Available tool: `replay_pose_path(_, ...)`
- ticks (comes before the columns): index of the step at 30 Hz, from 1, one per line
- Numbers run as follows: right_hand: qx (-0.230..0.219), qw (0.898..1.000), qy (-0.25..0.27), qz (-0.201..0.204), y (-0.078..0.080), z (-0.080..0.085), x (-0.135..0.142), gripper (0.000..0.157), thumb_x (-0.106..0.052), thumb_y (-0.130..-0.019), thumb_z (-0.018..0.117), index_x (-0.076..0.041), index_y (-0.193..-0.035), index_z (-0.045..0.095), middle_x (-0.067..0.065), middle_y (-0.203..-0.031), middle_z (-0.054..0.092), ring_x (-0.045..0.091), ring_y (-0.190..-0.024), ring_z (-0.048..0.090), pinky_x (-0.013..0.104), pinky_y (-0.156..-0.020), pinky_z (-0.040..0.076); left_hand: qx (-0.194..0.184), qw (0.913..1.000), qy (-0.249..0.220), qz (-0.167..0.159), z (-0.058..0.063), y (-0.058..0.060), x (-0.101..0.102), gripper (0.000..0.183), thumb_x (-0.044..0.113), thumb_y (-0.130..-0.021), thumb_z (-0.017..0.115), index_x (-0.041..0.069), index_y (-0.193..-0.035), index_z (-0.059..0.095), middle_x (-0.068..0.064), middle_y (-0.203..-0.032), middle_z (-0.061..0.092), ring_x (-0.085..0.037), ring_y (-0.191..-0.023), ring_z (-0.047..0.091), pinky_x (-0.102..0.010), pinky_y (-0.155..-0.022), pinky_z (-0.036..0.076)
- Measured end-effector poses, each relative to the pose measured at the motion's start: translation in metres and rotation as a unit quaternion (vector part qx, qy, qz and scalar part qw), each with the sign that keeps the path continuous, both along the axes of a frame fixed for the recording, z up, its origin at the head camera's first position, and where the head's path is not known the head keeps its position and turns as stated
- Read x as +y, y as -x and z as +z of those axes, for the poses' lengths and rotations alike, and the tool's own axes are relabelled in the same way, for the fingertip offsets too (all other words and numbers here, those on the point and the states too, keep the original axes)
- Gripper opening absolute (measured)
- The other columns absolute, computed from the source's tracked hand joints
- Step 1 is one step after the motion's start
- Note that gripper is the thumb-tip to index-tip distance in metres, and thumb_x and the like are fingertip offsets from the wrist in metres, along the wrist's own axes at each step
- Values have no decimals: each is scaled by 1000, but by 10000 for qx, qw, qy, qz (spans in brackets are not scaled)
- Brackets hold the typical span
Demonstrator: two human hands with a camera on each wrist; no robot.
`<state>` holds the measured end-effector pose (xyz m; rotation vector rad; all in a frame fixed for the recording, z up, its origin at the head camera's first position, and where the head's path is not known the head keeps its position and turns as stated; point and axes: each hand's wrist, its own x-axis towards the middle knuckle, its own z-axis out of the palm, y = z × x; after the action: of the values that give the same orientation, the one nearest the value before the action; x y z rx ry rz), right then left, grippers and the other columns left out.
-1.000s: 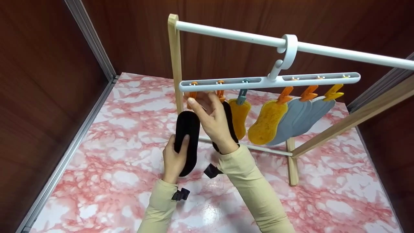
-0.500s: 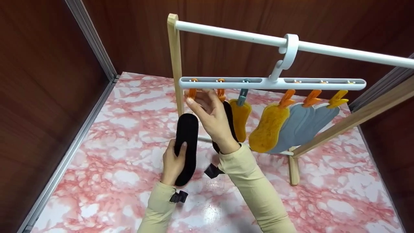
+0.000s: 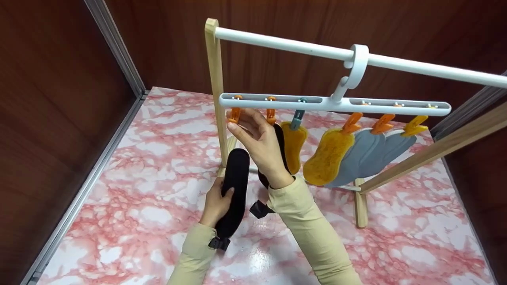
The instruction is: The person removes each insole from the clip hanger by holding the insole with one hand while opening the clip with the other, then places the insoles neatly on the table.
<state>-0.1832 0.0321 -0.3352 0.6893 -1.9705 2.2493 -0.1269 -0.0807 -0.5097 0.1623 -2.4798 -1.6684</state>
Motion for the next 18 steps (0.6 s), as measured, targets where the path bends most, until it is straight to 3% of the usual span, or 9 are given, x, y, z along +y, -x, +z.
replay_pose_path(13,-21,10000,-14,66,-1,-1,-1,43,3,-91,59,10,-131,48,25,-127,57,28,-116,59,35,-102,44,-381,9986,128,-346,-14,-1,-3,28,-3,-86,59,-4,-113,50,-28,-108,65,-41,-103,60,-52,-90,45)
replay_pose_path(18,92,9998,14,152,0,-2,-1,43,1,-92,59,9,-133,49,24,-125,59,27,-113,61,35,-101,45,-592,9973,146,-411,-17,-3,-3,31,-2,-87,59,-3,-117,51,-26,-102,66,-38,-96,62,-49,-86,46)
